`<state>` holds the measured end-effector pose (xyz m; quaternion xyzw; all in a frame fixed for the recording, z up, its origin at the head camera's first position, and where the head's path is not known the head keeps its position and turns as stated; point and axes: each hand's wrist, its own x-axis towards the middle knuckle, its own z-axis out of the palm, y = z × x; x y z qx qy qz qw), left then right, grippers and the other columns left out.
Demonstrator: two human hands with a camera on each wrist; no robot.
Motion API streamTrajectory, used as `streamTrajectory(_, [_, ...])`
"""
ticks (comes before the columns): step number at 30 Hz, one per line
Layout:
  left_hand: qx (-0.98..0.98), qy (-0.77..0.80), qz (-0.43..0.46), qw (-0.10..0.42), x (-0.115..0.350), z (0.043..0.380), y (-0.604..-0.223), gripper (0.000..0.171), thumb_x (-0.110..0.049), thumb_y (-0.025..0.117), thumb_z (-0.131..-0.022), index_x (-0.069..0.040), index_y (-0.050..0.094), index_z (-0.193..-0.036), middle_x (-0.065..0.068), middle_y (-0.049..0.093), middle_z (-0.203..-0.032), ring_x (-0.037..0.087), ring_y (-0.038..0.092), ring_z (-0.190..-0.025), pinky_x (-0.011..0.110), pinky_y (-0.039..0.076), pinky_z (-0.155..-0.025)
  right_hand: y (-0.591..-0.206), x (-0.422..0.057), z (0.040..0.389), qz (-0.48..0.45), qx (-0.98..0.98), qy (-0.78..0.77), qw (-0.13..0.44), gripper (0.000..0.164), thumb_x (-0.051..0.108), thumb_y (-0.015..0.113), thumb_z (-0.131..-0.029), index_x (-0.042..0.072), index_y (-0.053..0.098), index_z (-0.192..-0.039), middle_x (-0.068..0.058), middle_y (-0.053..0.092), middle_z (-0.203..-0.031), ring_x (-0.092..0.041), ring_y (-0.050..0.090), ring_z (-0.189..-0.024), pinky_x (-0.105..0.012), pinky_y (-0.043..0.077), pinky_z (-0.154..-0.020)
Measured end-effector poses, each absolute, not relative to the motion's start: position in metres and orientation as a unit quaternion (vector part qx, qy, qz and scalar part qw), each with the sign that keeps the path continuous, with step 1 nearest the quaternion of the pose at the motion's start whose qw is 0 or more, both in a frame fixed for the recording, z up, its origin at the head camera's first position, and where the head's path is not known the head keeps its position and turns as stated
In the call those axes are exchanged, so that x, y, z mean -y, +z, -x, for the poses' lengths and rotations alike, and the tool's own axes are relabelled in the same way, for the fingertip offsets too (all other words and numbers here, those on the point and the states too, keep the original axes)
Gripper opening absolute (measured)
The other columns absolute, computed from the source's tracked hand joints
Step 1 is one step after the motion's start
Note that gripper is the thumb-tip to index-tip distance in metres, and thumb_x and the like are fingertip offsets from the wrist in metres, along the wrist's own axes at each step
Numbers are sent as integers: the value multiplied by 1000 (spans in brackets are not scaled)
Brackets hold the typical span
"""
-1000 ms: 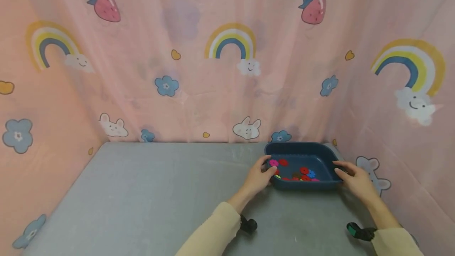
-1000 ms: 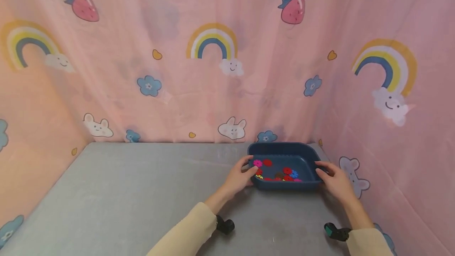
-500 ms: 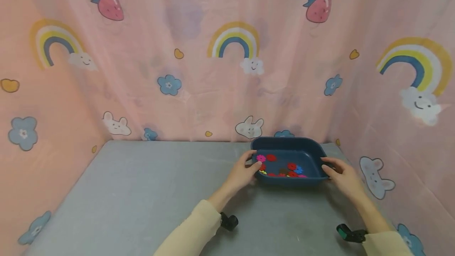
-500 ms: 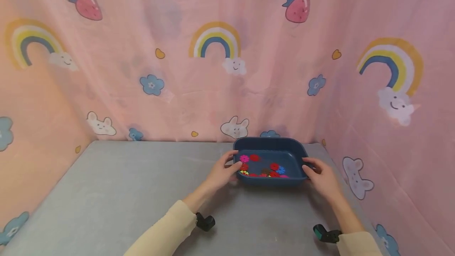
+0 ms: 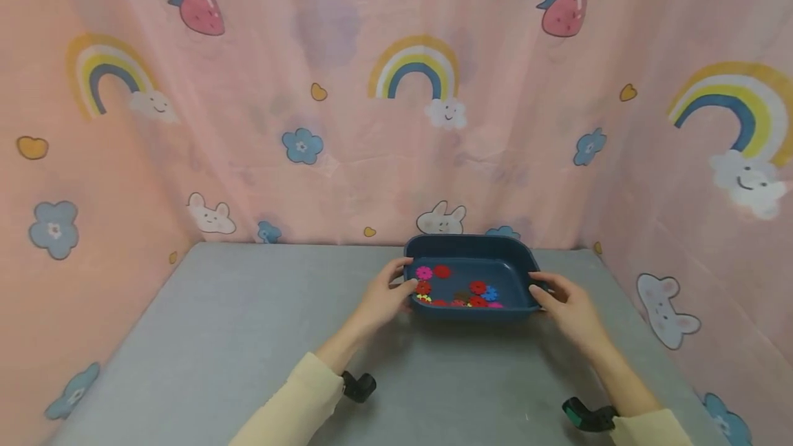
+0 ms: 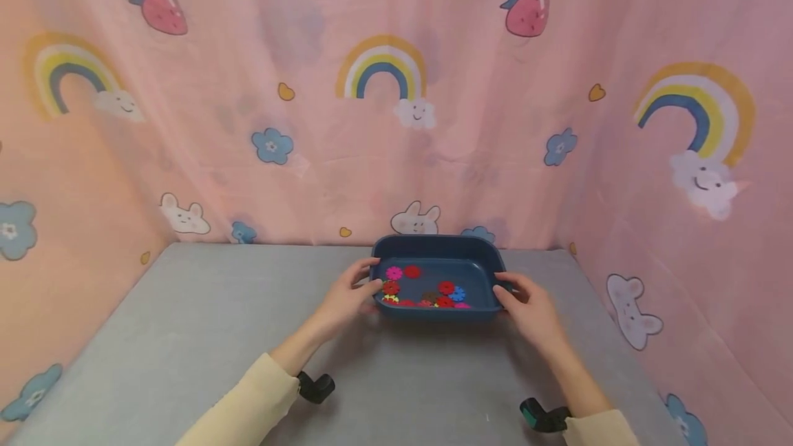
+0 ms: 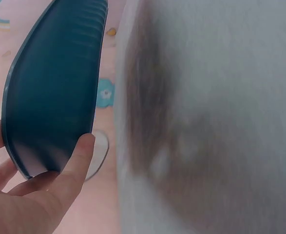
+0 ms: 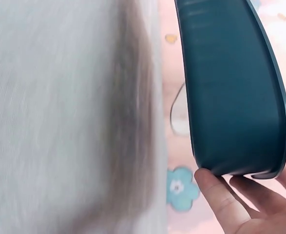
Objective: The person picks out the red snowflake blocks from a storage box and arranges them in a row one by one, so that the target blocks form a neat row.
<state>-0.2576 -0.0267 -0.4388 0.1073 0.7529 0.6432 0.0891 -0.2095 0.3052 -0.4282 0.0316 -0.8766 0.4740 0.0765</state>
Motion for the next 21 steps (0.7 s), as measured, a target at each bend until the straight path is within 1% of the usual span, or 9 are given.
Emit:
streamTrajectory(3, [-747,650,-110,87,41,256,-435,50,-20,59,-104,-13,45,-151,21,41,-155,37,60,-122,48,59,-83,-425,-293,209,-32,873,482,73,50,30,56,-106,-3,50,-144,-29,46,-147,-42,62,-113,-39,59,-83])
streamTrajectory(8, [-738,660,-111,82,66,253,-431,50,-16,58,-104,-9,44,-151,23,40,-155,41,54,-128,46,59,-82,-423,-270,210,-30,863,501,60,49,28,57,-106,-2,50,-144,-28,46,-147,-43,62,-117,-39,58,-86])
streamTrajectory(18, [-746,658,-84,63,116,242,-422,49,-13,60,-103,-7,47,-150,25,45,-150,41,58,-124,51,58,-84,-419,-224,211,-30,846,530,37,44,22,60,-105,1,53,-143,-25,51,-145,-40,63,-119,-42,55,-90])
streamTrajectory(21, [-757,647,-72,62,132,238,-421,48,-13,60,-102,-8,47,-149,25,46,-150,41,59,-124,50,58,-84,-420,-210,209,-32,845,533,33,43,22,61,-104,3,55,-142,-23,53,-144,-38,64,-118,-44,55,-92])
